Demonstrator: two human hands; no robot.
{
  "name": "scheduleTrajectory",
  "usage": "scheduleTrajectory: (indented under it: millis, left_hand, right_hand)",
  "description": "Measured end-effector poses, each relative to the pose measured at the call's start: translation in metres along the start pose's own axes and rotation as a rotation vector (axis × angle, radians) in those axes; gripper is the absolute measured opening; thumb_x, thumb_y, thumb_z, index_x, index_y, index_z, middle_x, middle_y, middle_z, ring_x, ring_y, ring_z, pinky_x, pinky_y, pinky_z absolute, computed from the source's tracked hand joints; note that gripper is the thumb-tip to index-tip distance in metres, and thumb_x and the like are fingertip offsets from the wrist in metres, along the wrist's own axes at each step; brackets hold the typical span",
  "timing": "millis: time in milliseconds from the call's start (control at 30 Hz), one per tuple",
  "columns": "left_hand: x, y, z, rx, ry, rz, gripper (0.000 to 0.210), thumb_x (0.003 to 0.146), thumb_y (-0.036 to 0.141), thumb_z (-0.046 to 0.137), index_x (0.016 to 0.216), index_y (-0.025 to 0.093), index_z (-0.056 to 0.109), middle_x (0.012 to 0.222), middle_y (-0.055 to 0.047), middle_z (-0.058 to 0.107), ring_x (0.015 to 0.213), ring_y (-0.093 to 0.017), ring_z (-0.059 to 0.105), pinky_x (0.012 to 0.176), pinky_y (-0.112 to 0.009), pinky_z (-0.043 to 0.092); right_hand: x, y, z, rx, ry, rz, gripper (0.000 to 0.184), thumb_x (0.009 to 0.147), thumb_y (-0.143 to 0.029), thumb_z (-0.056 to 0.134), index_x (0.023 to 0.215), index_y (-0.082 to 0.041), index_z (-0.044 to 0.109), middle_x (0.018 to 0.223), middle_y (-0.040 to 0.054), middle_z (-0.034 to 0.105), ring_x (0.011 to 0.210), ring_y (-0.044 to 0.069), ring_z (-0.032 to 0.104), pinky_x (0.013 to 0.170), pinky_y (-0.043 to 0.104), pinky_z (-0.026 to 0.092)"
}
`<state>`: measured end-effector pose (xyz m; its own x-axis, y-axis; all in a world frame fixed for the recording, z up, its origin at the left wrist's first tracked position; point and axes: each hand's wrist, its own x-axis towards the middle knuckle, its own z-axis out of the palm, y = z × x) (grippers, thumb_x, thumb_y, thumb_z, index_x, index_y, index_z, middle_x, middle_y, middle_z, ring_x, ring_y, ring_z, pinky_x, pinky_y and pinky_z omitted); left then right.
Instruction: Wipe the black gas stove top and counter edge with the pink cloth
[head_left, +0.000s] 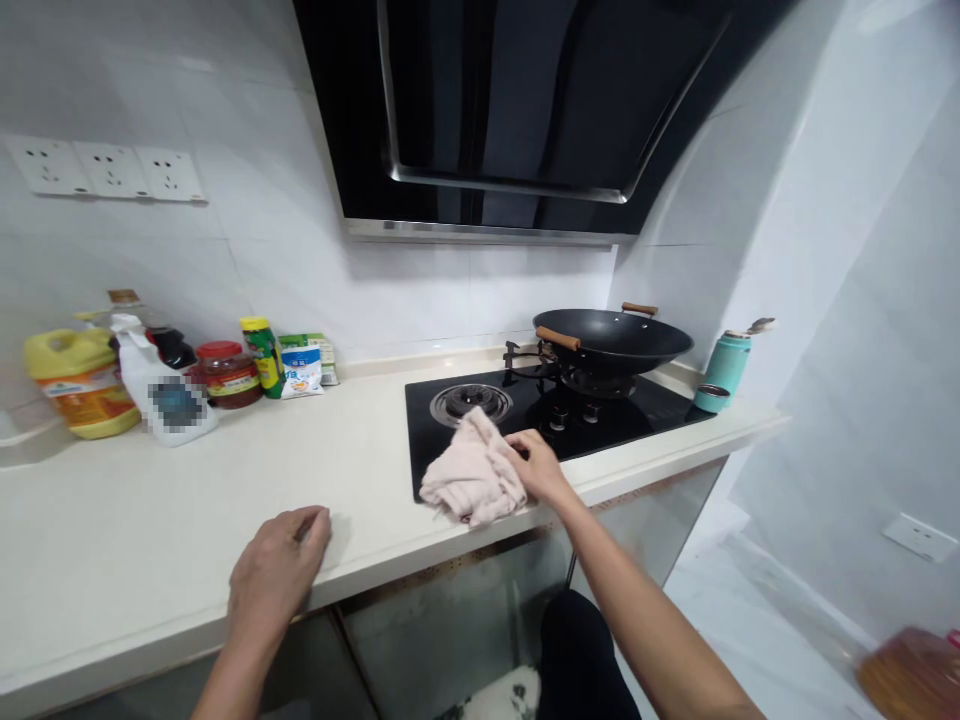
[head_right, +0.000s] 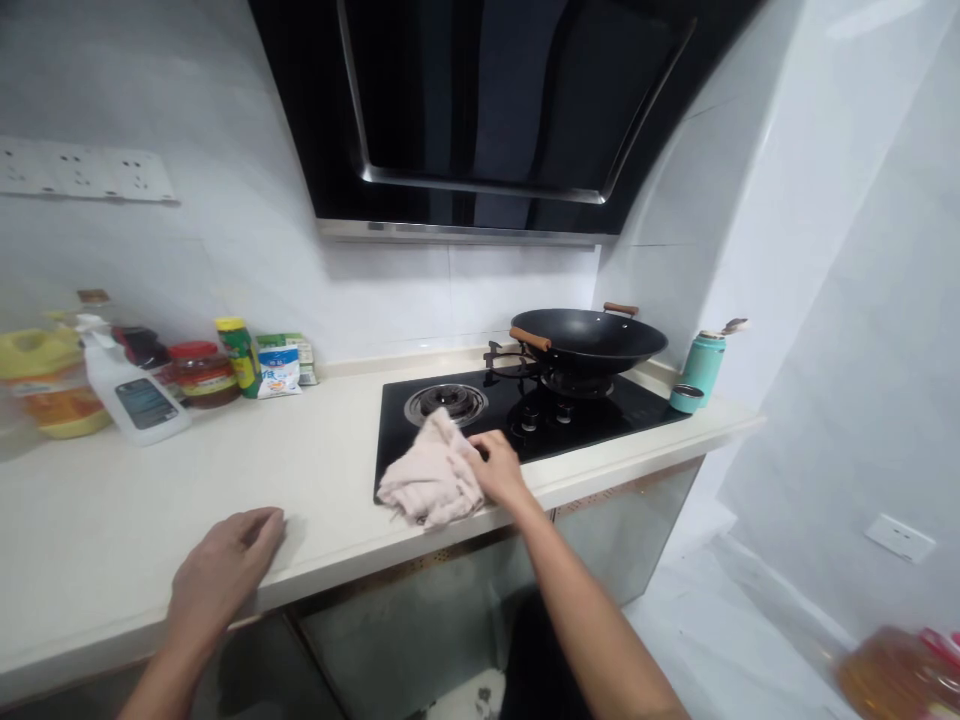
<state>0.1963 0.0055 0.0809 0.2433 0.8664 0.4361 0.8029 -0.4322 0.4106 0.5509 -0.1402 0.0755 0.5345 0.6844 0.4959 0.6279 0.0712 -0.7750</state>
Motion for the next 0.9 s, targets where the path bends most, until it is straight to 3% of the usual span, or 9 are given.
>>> scheduleTrajectory:
  millis: [200,333,433,500,567,667,733,833,900]
  left_hand:
    - [0.005,-0.004,0.002,-0.096,-0.048,-0.006,0.046,0.091,0.051,0.046,0.108,0.020,0.076,0.118,-0.013,0.073,0.113,-0.032,0.066,0.099,-0.044,0.051]
    - [0.004,0.049,0.012,-0.189,0.000,0.212,0.048,0.089,0.050,0.048,0.119,0.020,0.072,0.139,-0.014,0.063,0.130,-0.031,0.056,0.110,-0.048,0.043]
    - [0.005,0.123,0.028,-0.169,-0.073,0.451,0.047,0.092,0.049,0.050,0.128,0.026,0.069,0.157,-0.011,0.047,0.145,-0.032,0.042,0.118,-0.054,0.032]
    - [0.012,0.170,0.043,-0.125,-0.219,0.538,0.052,0.092,0.050,0.051,0.138,0.028,0.063,0.167,-0.009,0.031,0.153,-0.036,0.026,0.119,-0.059,0.026]
    - [0.020,0.208,0.059,-0.043,-0.397,0.521,0.063,0.091,0.058,0.050,0.147,0.031,0.054,0.171,-0.009,0.021,0.156,-0.042,0.013,0.117,-0.068,0.021]
    - [0.024,0.248,0.085,0.040,-0.608,0.473,0.076,0.088,0.072,0.043,0.154,0.035,0.042,0.171,-0.010,0.019,0.154,-0.048,0.014,0.113,-0.077,0.013]
    - [0.011,0.269,0.103,0.031,-0.644,0.525,0.082,0.085,0.078,0.043,0.156,0.037,0.039,0.171,-0.010,0.018,0.153,-0.049,0.016,0.113,-0.078,0.010]
    - [-0.028,0.300,0.126,-0.018,-0.633,0.750,0.088,0.080,0.079,0.051,0.156,0.036,0.037,0.172,-0.012,0.012,0.153,-0.049,0.013,0.113,-0.079,0.007]
    - [-0.055,0.314,0.136,-0.043,-0.522,0.889,0.093,0.078,0.070,0.062,0.157,0.028,0.035,0.172,-0.014,0.009,0.154,-0.046,0.010,0.114,-0.077,0.008]
  right_hand:
    - [0.003,0.070,-0.088,-0.216,0.186,0.029,0.033,0.087,-0.043,0.051,0.097,-0.021,0.073,0.103,0.0100,0.067,0.093,0.023,0.063,0.093,0.040,0.050]
    - [0.003,0.094,-0.125,-0.586,0.194,0.047,0.043,0.096,-0.044,0.041,0.107,-0.019,0.074,0.116,0.0131,0.069,0.114,0.026,0.060,0.105,0.041,0.043]
    - [0.004,0.105,-0.128,-0.813,0.121,0.060,0.050,0.100,-0.044,0.037,0.129,-0.017,0.067,0.142,0.0129,0.060,0.139,0.028,0.046,0.119,0.048,0.028]
    - [0.005,0.108,-0.125,-0.890,-0.003,0.072,0.053,0.103,-0.047,0.032,0.141,-0.022,0.059,0.153,0.0080,0.052,0.148,0.027,0.036,0.122,0.052,0.021]
    - [0.006,0.109,-0.123,-0.920,-0.116,0.097,0.055,0.105,-0.050,0.027,0.147,-0.027,0.053,0.159,0.0043,0.045,0.151,0.026,0.031,0.122,0.054,0.020]
    - [0.009,0.108,-0.122,-0.937,-0.172,0.153,0.058,0.105,-0.054,0.022,0.153,-0.029,0.047,0.163,0.0042,0.037,0.153,0.026,0.028,0.122,0.055,0.019]
    - [0.011,0.107,-0.124,-0.948,-0.182,0.182,0.060,0.105,-0.055,0.022,0.154,-0.029,0.044,0.164,0.0048,0.035,0.153,0.026,0.027,0.122,0.055,0.019]
    - [0.013,0.108,-0.129,-0.956,-0.208,0.186,0.059,0.107,-0.050,0.017,0.156,-0.029,0.041,0.165,0.0032,0.034,0.154,0.022,0.025,0.122,0.051,0.021]
    - [0.013,0.110,-0.133,-0.964,-0.239,0.172,0.057,0.107,-0.044,0.013,0.156,-0.030,0.040,0.165,0.0012,0.033,0.154,0.019,0.025,0.123,0.049,0.021]
